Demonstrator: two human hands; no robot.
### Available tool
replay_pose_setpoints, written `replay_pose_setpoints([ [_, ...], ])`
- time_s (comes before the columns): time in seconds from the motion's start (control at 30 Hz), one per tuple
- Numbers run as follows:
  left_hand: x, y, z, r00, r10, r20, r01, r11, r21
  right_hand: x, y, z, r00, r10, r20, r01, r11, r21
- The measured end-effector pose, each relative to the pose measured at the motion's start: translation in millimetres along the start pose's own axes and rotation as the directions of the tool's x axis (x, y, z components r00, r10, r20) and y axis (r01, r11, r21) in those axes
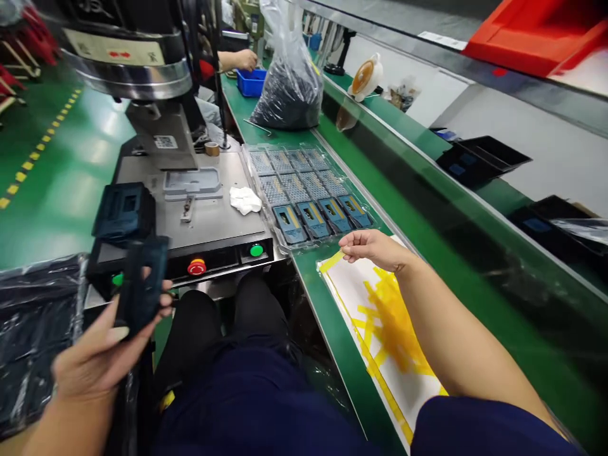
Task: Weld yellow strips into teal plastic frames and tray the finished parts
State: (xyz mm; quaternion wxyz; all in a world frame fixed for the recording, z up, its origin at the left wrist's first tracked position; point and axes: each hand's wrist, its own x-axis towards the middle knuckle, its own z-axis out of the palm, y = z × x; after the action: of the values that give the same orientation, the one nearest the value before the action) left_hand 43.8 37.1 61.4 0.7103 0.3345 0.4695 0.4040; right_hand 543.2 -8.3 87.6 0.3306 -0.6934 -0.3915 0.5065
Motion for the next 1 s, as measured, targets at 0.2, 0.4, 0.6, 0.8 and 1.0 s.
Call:
replay_pose_setpoints([
  [0.2,-14.1,-56.5,15.4,0.935,-0.119,0.333,0.233,0.916,-0.327,19.7,-24.3,94.7,0.967,-0.224,0.123,0.231,0.972,-0.05],
  [0.4,-8.8,-67.5,11.3,0.904,-0.108,0.413,0.279,0.881,-0.382,15.3,-39.6,187.0,0.877,-0.472,0.092,0.474,0.881,0.0],
  [0.6,-9.0,-73.2,9.2,0.925,-0.062,0.375,0.154,0.963,-0.221,4.0,-35.7,217.0,0.799,-0.595,-0.082,0.592,0.804,-0.066],
  [0.8,-0.7,-73.7,16.5,0.993,0.093,0.066,-0.114,0.852,0.512,-7.5,-31.7,212.8,0.63,-0.763,-0.147,0.736,0.647,-0.202],
  [1.0,3.4,-71.0,26.5,0.991,0.135,-0.003,-0.096,0.72,0.687,-22.2,-24.4,225.3,0.363,-0.928,0.084,0.88,0.312,-0.358],
])
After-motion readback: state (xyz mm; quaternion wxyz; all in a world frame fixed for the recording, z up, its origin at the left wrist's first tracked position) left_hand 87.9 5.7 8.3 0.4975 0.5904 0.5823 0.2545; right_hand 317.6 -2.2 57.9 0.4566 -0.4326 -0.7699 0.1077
